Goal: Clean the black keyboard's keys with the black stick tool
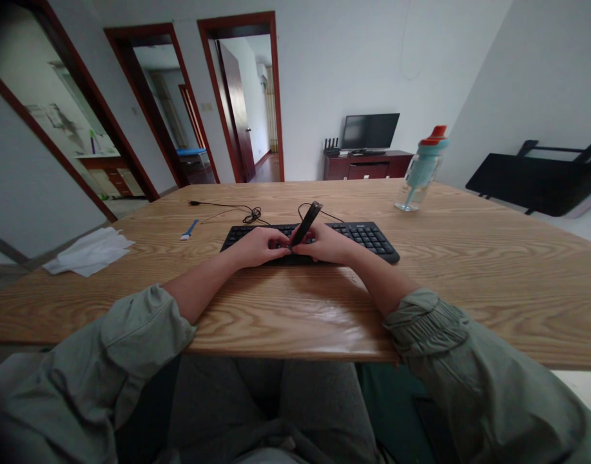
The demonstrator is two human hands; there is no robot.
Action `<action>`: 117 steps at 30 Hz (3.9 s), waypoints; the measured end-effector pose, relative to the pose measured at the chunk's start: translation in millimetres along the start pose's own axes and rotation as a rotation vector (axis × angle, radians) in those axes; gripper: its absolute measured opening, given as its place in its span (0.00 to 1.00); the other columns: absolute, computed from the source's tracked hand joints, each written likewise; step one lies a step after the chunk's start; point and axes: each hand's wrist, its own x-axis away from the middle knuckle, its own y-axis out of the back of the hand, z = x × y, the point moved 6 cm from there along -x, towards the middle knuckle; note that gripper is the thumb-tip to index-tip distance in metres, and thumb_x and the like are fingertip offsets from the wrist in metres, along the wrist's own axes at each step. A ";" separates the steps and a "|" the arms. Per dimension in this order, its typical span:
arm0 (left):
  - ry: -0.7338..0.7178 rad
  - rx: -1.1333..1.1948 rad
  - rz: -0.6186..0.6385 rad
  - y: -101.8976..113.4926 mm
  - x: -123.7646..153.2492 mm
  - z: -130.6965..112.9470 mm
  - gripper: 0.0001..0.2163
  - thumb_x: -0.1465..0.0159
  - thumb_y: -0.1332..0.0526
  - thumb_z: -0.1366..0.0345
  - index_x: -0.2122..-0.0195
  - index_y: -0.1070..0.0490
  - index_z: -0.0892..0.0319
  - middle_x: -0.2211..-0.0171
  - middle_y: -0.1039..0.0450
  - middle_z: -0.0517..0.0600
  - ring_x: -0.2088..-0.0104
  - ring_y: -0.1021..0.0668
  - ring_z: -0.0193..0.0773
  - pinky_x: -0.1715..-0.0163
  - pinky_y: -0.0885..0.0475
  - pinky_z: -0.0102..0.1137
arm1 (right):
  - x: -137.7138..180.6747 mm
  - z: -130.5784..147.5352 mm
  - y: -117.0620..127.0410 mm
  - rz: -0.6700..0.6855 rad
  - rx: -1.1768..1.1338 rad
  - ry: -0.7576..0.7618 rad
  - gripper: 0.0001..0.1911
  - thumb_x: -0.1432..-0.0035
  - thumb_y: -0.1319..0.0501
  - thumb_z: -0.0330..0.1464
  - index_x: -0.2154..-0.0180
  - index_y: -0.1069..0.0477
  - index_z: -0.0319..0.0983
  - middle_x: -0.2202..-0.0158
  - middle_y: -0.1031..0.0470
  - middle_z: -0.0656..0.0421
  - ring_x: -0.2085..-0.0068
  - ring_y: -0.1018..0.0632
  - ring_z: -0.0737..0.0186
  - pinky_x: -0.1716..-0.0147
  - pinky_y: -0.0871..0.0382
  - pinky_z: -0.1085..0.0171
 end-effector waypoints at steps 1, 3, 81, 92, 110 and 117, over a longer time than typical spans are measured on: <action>-0.008 -0.013 -0.003 -0.3 -0.1 0.9 0.12 0.39 0.36 0.61 0.59 0.20 0.61 0.65 0.21 0.49 0.67 0.24 0.35 0.66 0.34 0.28 | 0.3 0.3 -0.5 -0.002 0.005 -0.002 0.16 0.46 0.35 0.34 0.55 0.26 0.35 0.66 0.26 0.55 0.73 0.29 0.68 0.79 0.34 0.71; -0.022 -0.037 -0.003 -1.4 -0.1 2.8 0.12 0.39 0.36 0.61 0.59 0.20 0.61 0.65 0.21 0.50 0.67 0.24 0.35 0.66 0.34 0.28 | 0.5 1.9 -1.3 -0.025 0.031 -0.003 0.16 0.45 0.36 0.35 0.55 0.26 0.35 0.66 0.26 0.55 0.74 0.29 0.68 0.80 0.34 0.70; -0.001 0.070 -0.167 16.4 10.2 4.1 0.13 0.38 0.39 0.64 0.54 0.22 0.60 0.62 0.21 0.49 0.65 0.22 0.34 0.62 0.29 0.28 | -3.2 2.8 4.4 -0.248 -0.029 0.152 0.20 0.46 0.34 0.42 0.57 0.23 0.34 0.65 0.23 0.53 0.67 0.27 0.62 0.70 0.32 0.63; -0.073 0.176 -0.154 5.8 8.5 -6.7 0.13 0.38 0.39 0.67 0.53 0.24 0.62 0.57 0.21 0.52 0.59 0.20 0.36 0.56 0.26 0.30 | -0.1 11.9 3.7 -0.197 -0.164 0.092 0.24 0.47 0.33 0.46 0.57 0.23 0.33 0.68 0.23 0.54 0.72 0.27 0.66 0.76 0.33 0.66; -0.138 -0.117 -0.339 23.6 10.8 -4.9 0.10 0.36 0.41 0.68 0.58 0.22 0.59 0.60 0.20 0.49 0.60 0.22 0.38 0.57 0.29 0.32 | -0.8 5.6 1.4 -0.215 -0.330 0.062 0.22 0.49 0.32 0.44 0.59 0.26 0.33 0.77 0.33 0.61 0.78 0.34 0.70 0.79 0.39 0.67; -0.144 -0.165 -0.355 26.1 11.1 -5.6 0.09 0.35 0.41 0.67 0.59 0.22 0.59 0.60 0.20 0.49 0.58 0.21 0.39 0.53 0.29 0.34 | 0.3 5.4 2.0 -0.210 -0.325 0.028 0.23 0.49 0.33 0.43 0.59 0.26 0.32 0.77 0.34 0.61 0.78 0.35 0.70 0.79 0.41 0.67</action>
